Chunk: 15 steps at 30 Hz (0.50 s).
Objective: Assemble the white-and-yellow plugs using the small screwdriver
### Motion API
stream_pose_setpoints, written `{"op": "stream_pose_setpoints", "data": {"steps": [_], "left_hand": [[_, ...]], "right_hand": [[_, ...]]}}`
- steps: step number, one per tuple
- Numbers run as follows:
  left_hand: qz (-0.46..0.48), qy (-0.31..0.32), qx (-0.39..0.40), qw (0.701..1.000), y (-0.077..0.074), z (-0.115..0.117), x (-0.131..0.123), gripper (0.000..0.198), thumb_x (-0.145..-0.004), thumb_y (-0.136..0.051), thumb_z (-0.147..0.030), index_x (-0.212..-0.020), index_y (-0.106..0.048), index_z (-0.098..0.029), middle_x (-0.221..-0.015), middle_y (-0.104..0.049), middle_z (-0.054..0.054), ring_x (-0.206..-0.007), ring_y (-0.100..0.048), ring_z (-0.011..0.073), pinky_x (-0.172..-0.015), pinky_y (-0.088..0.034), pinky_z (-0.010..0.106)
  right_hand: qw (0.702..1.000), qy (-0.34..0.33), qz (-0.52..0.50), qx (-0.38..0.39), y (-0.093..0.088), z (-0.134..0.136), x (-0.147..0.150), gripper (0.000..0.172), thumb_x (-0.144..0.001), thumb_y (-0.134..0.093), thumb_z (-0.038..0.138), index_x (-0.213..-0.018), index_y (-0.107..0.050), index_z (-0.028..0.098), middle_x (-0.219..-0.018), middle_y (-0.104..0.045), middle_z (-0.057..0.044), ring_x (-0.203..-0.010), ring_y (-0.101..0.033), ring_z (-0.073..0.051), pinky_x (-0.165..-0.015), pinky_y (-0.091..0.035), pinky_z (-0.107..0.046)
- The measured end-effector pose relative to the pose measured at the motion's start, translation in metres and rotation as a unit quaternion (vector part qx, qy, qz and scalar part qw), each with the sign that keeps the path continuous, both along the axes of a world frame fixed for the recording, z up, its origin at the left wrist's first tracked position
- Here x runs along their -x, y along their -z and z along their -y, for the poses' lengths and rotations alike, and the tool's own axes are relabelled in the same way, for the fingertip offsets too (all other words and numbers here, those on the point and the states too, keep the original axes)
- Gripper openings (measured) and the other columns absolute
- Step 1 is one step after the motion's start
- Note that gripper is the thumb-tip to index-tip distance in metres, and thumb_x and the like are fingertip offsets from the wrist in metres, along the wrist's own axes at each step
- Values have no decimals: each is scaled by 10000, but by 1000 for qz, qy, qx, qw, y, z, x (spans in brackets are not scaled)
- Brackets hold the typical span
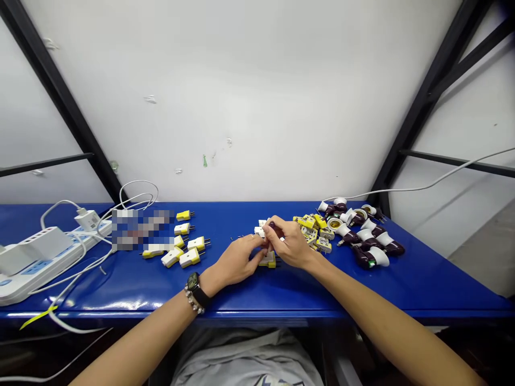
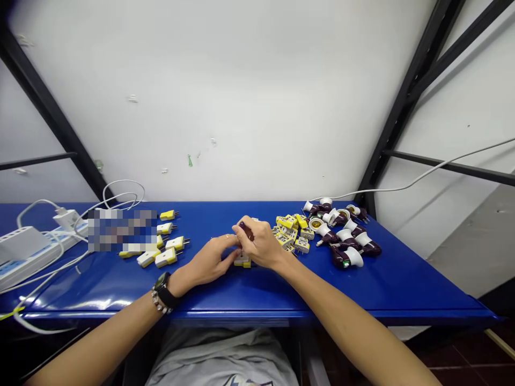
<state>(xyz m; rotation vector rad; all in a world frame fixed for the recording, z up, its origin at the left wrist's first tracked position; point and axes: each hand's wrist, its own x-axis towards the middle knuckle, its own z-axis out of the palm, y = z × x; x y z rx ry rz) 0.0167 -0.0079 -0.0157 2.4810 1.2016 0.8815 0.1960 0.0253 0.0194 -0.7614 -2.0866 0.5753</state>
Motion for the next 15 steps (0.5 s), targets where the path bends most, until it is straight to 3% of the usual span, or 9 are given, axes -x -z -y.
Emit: {"op": "stream_pose_setpoints", "data": {"steps": [8,15], "left_hand": [[95,3,40,995,3,-4,-7,222,-975,-465,-208,-876,-662,-186,-827,-737,32,-738,-659,161,-730,-476,265],[75,2,56,996,2,-6,-6,224,-986,-447,-230,-888,-646,-194,-852,-747,39,-736,-665,164,-724,-479,267]], "right_hand": [[1000,-7,-4,11,0,-3,0,286,-987,-461,401,-797,-565,213,-658,-638,-4,-569,-592,-138,-570,-482,-249],[993,66,-68,-64,1,-6,-1,240,-904,-621,413,-943,-727,202,-765,-747,-53,-560,-639,-160,-574,-523,-284]]}}
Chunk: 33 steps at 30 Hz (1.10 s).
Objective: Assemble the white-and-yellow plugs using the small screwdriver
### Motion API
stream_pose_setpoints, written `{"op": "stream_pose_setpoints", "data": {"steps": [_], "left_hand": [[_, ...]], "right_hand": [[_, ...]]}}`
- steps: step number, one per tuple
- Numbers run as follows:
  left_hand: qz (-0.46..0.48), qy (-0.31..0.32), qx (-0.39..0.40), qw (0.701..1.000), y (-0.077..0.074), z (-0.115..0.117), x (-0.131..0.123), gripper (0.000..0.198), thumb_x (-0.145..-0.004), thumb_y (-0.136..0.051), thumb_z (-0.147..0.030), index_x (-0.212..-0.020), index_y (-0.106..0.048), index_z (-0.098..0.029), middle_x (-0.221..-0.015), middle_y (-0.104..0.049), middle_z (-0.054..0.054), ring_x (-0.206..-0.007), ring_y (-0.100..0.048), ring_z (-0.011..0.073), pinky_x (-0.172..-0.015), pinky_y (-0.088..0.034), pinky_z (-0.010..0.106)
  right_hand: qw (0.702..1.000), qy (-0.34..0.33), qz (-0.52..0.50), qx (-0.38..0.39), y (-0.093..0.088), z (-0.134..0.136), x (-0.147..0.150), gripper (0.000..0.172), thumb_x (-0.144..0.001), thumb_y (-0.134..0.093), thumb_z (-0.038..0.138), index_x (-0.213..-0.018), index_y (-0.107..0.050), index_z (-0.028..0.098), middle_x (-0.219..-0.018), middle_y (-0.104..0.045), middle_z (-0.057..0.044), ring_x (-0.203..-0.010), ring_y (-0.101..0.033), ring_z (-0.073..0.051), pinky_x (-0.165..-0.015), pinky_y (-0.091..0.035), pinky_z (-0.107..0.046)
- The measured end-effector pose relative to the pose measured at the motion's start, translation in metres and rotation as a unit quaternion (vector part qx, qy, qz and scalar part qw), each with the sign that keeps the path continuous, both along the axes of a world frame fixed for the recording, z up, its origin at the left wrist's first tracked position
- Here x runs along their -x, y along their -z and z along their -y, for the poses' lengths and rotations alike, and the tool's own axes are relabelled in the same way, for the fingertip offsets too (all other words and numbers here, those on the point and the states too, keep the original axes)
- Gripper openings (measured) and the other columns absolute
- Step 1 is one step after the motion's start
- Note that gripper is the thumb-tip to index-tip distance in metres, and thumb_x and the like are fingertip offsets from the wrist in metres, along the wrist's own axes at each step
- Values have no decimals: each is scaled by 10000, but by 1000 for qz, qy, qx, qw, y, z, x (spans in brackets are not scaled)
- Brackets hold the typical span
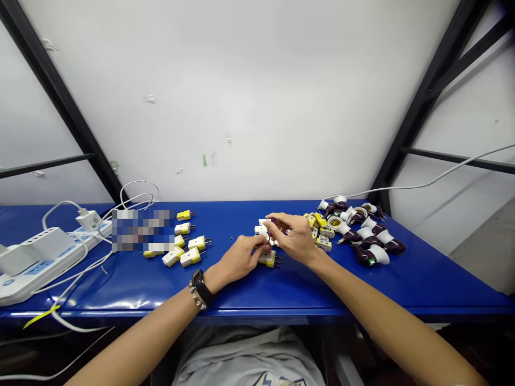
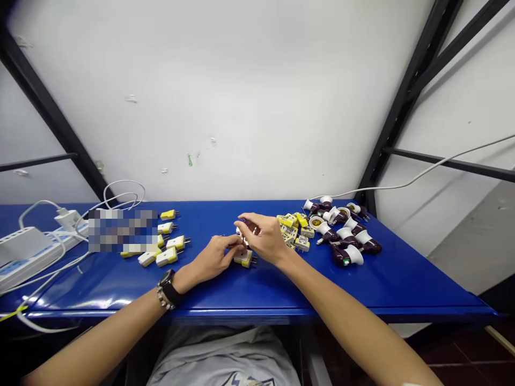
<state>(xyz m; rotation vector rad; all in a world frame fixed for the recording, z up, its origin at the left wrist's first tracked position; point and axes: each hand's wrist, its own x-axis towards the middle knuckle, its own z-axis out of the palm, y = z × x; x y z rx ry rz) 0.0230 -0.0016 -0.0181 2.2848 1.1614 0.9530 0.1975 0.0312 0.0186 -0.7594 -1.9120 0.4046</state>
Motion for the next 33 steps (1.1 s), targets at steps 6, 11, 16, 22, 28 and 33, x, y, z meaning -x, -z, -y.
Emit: {"op": "stream_pose_setpoints", "data": {"steps": [6,11,16,22,28,33], "left_hand": [[12,0,9,1000,3,-1,0,186,-990,-449,-243,-896,-606,-209,-869,-751,44,-760,-694,178,-741,-507,275],[29,5,10,1000,3,-1,0,156,-981,-466,-239,-897,-593,-205,-843,-737,36,-744,-690,172,-735,-522,269],[47,9,5,999,1,2,-1,135,-963,-505,-225,-923,-632,-199,-884,-746,34,-817,-699,178,-790,-532,280],[118,-2,5,993,3,0,-3,133,-930,-565,-218,-918,-690,-172,-885,-761,36,-794,-707,173,-776,-559,282],[161,5,13,987,3,-1,-4,151,-908,-628,-276,-956,-699,-152,-908,-767,42,-818,-721,186,-814,-582,304],[160,-8,10,987,2,-2,-4,155,-908,-609,-253,-873,-721,-152,-833,-774,39,-755,-720,181,-745,-579,280]], "right_hand": [[984,-128,-9,127,-4,-1,-1,323,-961,-512,411,-1120,-695,197,-891,-773,-59,-494,-625,-122,-506,-533,-256],[984,-115,-53,124,-1,-3,1,333,-879,-654,447,-1076,-700,183,-878,-769,-68,-509,-628,-126,-506,-545,-257],[995,-70,-41,65,1,-2,1,285,-931,-582,403,-1050,-730,191,-837,-771,-65,-538,-642,-137,-517,-539,-254],[983,-147,-28,108,-2,2,1,371,-962,-523,414,-1219,-664,186,-980,-769,-69,-562,-618,-105,-540,-531,-235],[989,-109,-19,94,6,-1,2,285,-952,-550,359,-1087,-699,156,-859,-748,-65,-646,-653,-135,-571,-522,-235],[981,-156,-19,116,6,-1,2,338,-972,-516,367,-1218,-638,169,-960,-740,-66,-648,-663,-129,-593,-545,-247]]}}
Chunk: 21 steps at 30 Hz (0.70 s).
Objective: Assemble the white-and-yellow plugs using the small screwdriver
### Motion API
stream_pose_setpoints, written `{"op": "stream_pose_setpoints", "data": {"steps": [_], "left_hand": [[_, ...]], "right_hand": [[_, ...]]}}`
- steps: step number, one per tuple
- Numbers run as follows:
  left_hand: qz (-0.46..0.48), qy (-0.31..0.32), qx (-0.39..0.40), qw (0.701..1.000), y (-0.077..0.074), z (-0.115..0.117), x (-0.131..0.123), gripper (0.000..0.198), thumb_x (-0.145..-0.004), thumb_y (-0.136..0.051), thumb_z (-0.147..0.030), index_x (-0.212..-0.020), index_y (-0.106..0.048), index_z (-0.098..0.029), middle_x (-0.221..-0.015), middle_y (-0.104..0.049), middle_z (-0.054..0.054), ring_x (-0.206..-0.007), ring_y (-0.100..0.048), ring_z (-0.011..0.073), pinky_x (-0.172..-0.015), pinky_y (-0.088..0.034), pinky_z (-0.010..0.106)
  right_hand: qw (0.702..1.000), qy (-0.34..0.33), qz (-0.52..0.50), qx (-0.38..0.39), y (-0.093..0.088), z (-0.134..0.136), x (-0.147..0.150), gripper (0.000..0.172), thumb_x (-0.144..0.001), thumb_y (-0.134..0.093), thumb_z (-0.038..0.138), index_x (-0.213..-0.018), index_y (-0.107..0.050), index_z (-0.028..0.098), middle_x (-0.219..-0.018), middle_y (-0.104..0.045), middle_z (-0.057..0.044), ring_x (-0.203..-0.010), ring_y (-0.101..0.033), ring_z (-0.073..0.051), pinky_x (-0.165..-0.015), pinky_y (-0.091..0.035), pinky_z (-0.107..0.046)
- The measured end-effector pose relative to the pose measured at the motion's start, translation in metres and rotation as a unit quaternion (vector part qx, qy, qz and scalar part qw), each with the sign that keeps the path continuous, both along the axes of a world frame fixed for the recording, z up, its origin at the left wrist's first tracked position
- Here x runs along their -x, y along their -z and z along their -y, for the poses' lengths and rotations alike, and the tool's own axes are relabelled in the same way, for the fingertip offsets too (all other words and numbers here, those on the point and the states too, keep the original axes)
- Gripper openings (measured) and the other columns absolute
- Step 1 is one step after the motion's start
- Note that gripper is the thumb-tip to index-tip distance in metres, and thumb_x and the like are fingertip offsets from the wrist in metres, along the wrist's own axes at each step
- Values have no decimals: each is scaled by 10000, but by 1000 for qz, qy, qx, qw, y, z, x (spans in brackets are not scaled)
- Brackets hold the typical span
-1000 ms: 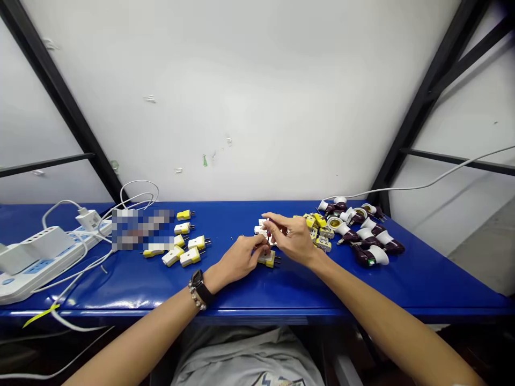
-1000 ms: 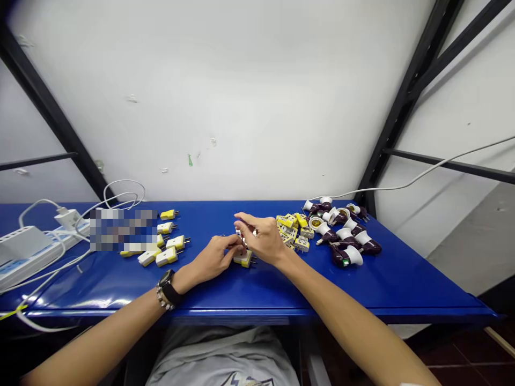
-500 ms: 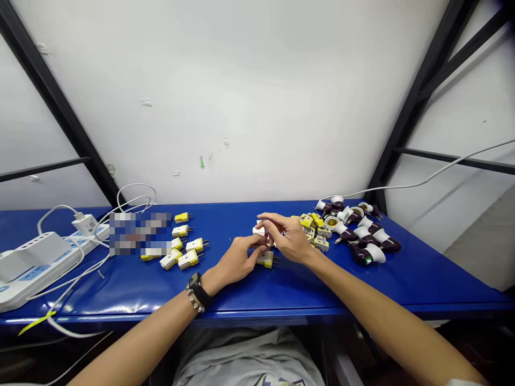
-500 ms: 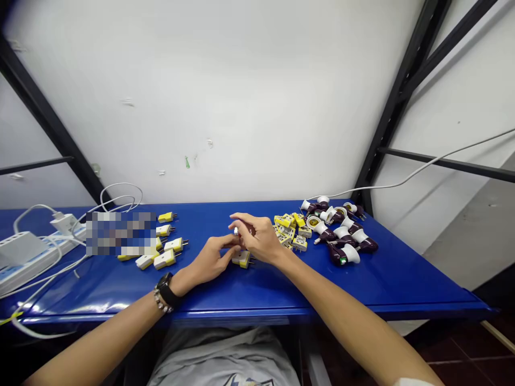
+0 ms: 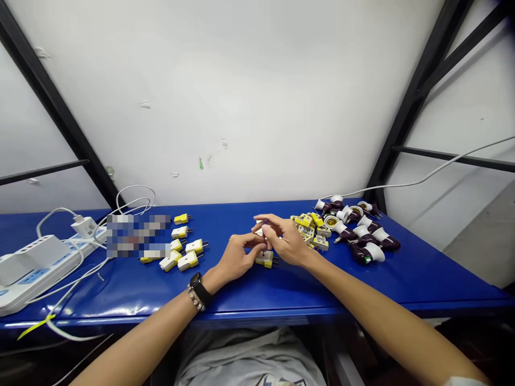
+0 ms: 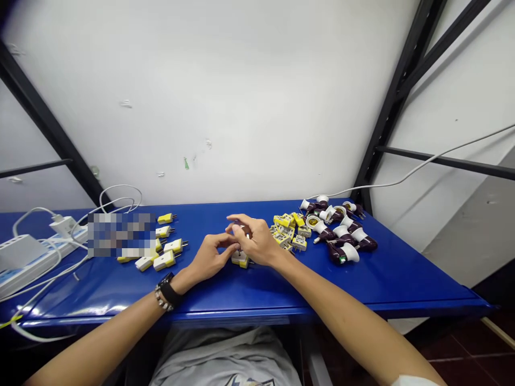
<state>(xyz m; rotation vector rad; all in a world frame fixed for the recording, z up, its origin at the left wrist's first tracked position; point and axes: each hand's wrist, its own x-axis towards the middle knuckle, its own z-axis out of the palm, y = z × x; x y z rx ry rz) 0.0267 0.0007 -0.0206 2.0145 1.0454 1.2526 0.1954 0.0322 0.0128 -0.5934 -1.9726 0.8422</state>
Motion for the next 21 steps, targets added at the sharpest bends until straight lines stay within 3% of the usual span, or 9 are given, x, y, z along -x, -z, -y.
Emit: {"op": "stream_pose_setpoints", "data": {"steps": [3,7,11,14,16,19,21], "left_hand": [[10,-14,0,1000,-1,-1,0,156,-849,-703,-294,-887,-708,-143,-821,-763,42,-729,-702,179,-703,-576,274],[-23,18,-7,1000,-2,-2,1,173,-906,-623,-253,-984,-739,-152,-967,-780,63,-884,-717,201,-834,-561,303],[-26,-20,-3,999,0,-3,1,169,-879,-671,-290,-827,-739,-143,-807,-772,47,-732,-695,181,-739,-550,286],[-17,-16,-6,1000,0,-4,2,239,-808,-765,-340,-933,-728,-140,-872,-770,47,-780,-689,190,-738,-544,281],[-26,5,-6,1000,-1,-4,2,234,-849,-718,-322,-1008,-732,-151,-951,-777,52,-851,-698,201,-780,-539,288],[-48,2,-3,999,1,-4,3,197,-911,-627,-299,-875,-754,-153,-848,-778,44,-780,-694,190,-764,-525,294],[-48,-24,0,999,2,-6,4,223,-867,-693,-340,-758,-726,-149,-748,-753,35,-704,-666,178,-713,-511,287]], "right_hand": [[1000,26,6,-12,0,0,0,361,-950,-565,390,-1228,-639,171,-900,-730,-52,-657,-664,-138,-596,-541,-245],[1000,15,-9,8,3,-1,0,382,-990,-472,370,-1273,-610,152,-890,-725,-54,-683,-673,-142,-607,-548,-246],[1000,9,7,10,2,-1,0,442,-980,-499,379,-1354,-563,154,-904,-713,-42,-603,-620,-107,-551,-509,-218],[999,31,17,4,1,0,0,400,-962,-543,372,-1295,-607,160,-846,-696,-26,-616,-633,-114,-575,-515,-222],[999,30,10,8,1,0,1,366,-962,-537,350,-1263,-622,159,-851,-701,-33,-663,-661,-130,-618,-540,-237],[1000,12,0,23,1,1,2,394,-948,-562,349,-1297,-597,169,-907,-711,-44,-692,-679,-135,-633,-557,-243],[999,6,-10,37,0,1,2,440,-924,-604,365,-1323,-575,181,-934,-709,-42,-656,-667,-123,-599,-550,-232]]}}
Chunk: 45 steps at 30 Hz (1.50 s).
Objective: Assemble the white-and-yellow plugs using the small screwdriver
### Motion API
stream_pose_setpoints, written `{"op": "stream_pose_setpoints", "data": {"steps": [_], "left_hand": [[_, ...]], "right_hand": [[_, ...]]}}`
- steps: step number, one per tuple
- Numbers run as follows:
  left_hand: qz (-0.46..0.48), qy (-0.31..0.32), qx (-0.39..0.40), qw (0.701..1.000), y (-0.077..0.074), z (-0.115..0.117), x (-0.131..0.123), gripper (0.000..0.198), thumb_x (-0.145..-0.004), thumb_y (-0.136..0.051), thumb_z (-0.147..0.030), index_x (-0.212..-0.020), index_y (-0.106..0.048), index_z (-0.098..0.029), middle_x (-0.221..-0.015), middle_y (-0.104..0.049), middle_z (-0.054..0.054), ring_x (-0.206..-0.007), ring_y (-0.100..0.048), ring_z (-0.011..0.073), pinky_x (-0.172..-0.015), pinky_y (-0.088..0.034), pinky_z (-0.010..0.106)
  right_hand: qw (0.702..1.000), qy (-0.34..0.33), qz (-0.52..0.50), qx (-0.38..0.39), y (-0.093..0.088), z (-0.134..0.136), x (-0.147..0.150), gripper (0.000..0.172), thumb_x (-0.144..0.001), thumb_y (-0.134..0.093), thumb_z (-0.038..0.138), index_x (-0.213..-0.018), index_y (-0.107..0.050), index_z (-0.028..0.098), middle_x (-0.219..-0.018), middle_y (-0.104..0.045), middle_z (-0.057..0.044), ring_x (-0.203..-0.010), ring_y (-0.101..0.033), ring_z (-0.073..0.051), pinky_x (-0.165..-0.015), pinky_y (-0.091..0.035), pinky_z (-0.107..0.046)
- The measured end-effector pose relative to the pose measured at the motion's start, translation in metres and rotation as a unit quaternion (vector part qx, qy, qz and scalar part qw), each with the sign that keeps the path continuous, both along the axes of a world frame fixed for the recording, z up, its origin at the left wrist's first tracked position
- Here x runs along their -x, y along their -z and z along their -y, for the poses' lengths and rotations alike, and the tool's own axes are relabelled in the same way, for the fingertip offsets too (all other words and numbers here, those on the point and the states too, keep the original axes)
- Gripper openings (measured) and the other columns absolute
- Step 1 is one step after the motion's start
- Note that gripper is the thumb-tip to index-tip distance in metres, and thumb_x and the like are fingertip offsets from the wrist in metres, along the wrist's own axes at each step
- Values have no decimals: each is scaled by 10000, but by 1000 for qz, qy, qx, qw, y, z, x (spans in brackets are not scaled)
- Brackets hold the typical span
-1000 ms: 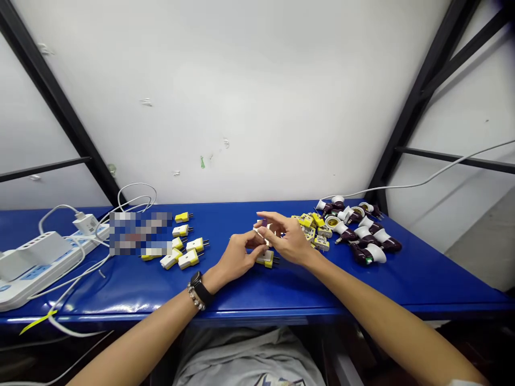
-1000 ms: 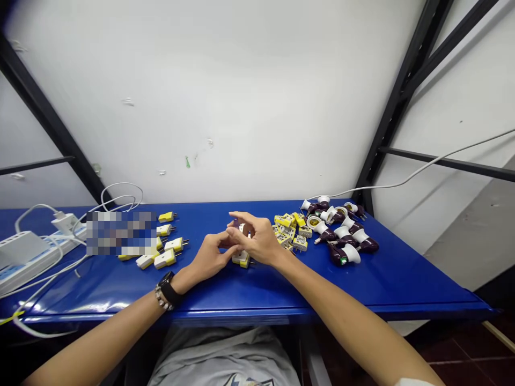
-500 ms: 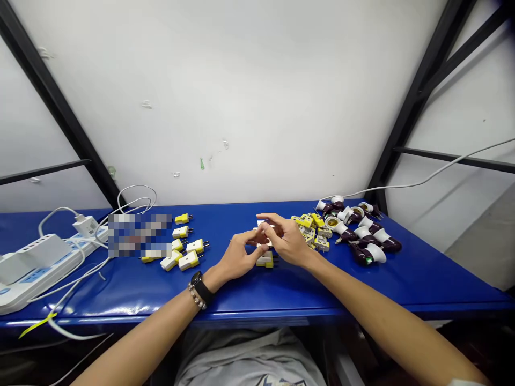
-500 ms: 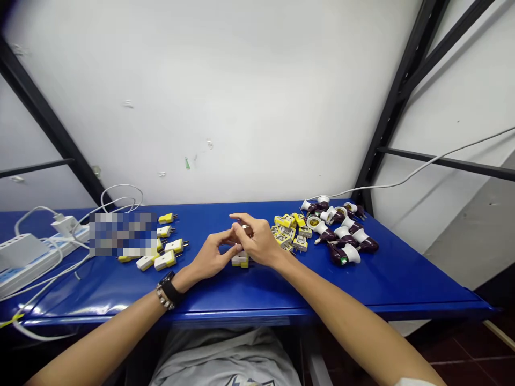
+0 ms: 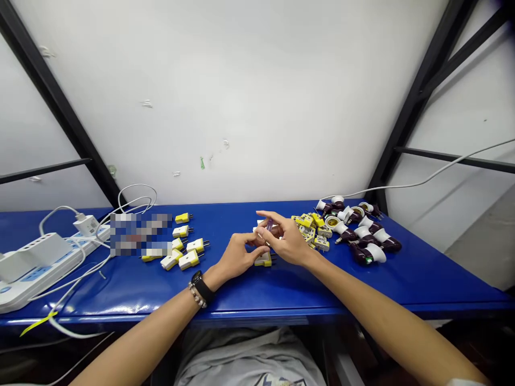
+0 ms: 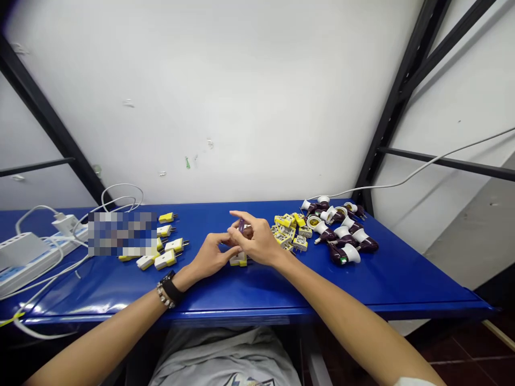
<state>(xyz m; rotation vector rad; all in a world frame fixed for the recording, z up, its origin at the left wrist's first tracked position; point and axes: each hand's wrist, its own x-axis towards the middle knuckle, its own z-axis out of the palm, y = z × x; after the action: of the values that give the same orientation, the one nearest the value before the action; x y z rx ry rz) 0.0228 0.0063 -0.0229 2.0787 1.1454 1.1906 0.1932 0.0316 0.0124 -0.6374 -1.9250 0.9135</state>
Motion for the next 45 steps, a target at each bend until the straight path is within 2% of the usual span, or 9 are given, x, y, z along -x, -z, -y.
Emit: {"op": "stream_pose_setpoints", "data": {"steps": [4,10,13,17,22,29,34,39,45], "left_hand": [[6,-11,7,1000,0,-3,1,311,-757,-807,-420,-885,-697,-159,-836,-745,33,-761,-661,183,-711,-512,282],[3,-2,9,1000,-4,-1,9,273,-952,-559,-405,-1048,-675,-178,-982,-739,58,-858,-680,191,-759,-517,298],[-38,21,12,999,-6,3,11,253,-890,-643,-377,-1052,-684,-187,-1022,-742,61,-915,-680,208,-807,-518,313],[-84,38,11,996,-6,6,14,383,-766,-774,-378,-1089,-689,-190,-1079,-742,71,-960,-677,231,-878,-521,337],[-145,32,44,988,-7,4,24,389,-728,-802,-384,-1065,-742,-198,-999,-761,60,-874,-678,221,-812,-523,322],[-119,41,71,990,-12,2,29,349,-704,-845,-394,-980,-776,-192,-881,-762,41,-787,-662,191,-734,-485,289],[-89,34,92,991,-14,1,32,293,-772,-780,-368,-1002,-764,-188,-940,-766,52,-825,-679,197,-717,-499,280],[-111,32,78,990,-13,1,36,305,-747,-794,-371,-981,-760,-179,-913,-755,53,-769,-652,180,-676,-488,270],[-144,33,78,986,-12,3,34,332,-780,-764,-406,-1028,-761,-186,-827,-734,29,-717,-629,169,-661,-472,266]], "right_hand": [[1000,18,-18,12,0,0,1,352,-921,-610,381,-1212,-632,185,-815,-686,-13,-534,-596,-98,-498,-495,-207],[997,24,-63,36,-5,0,1,329,-903,-629,399,-1142,-652,173,-762,-685,-14,-433,-526,-85,-421,-456,-215],[992,30,-111,54,-10,-1,0,341,-879,-659,423,-1102,-644,165,-743,-678,-7,-403,-515,-80,-395,-445,-215],[985,58,-154,52,-14,-3,-1,360,-866,-675,451,-1067,-638,155,-724,-678,-8,-381,-499,-71,-375,-426,-208],[985,80,-146,46,-16,-4,-4,371,-865,-668,474,-1055,-647,157,-722,-686,-19,-387,-487,-73,-367,-421,-211],[986,91,-137,32,-15,-5,-5,358,-877,-657,459,-1061,-657,153,-728,-687,-23,-403,-489,-75,-377,-420,-212],[986,93,-136,7,-12,-6,-7,325,-891,-653,430,-1062,-667,154,-732,-685,-29,-436,-497,-82,-412,-412,-217],[989,113,-93,-21,-12,-6,-9,339,-904,-618,446,-1073,-670,157,-726,-672,-33,-542,-571,-125,-488,-445,-236],[987,41,140,-73,-17,-2,-10,283,-955,-530,371,-911,-705,153,-611,-568,16,-534,-456,-105,-526,-349,-235]]}}
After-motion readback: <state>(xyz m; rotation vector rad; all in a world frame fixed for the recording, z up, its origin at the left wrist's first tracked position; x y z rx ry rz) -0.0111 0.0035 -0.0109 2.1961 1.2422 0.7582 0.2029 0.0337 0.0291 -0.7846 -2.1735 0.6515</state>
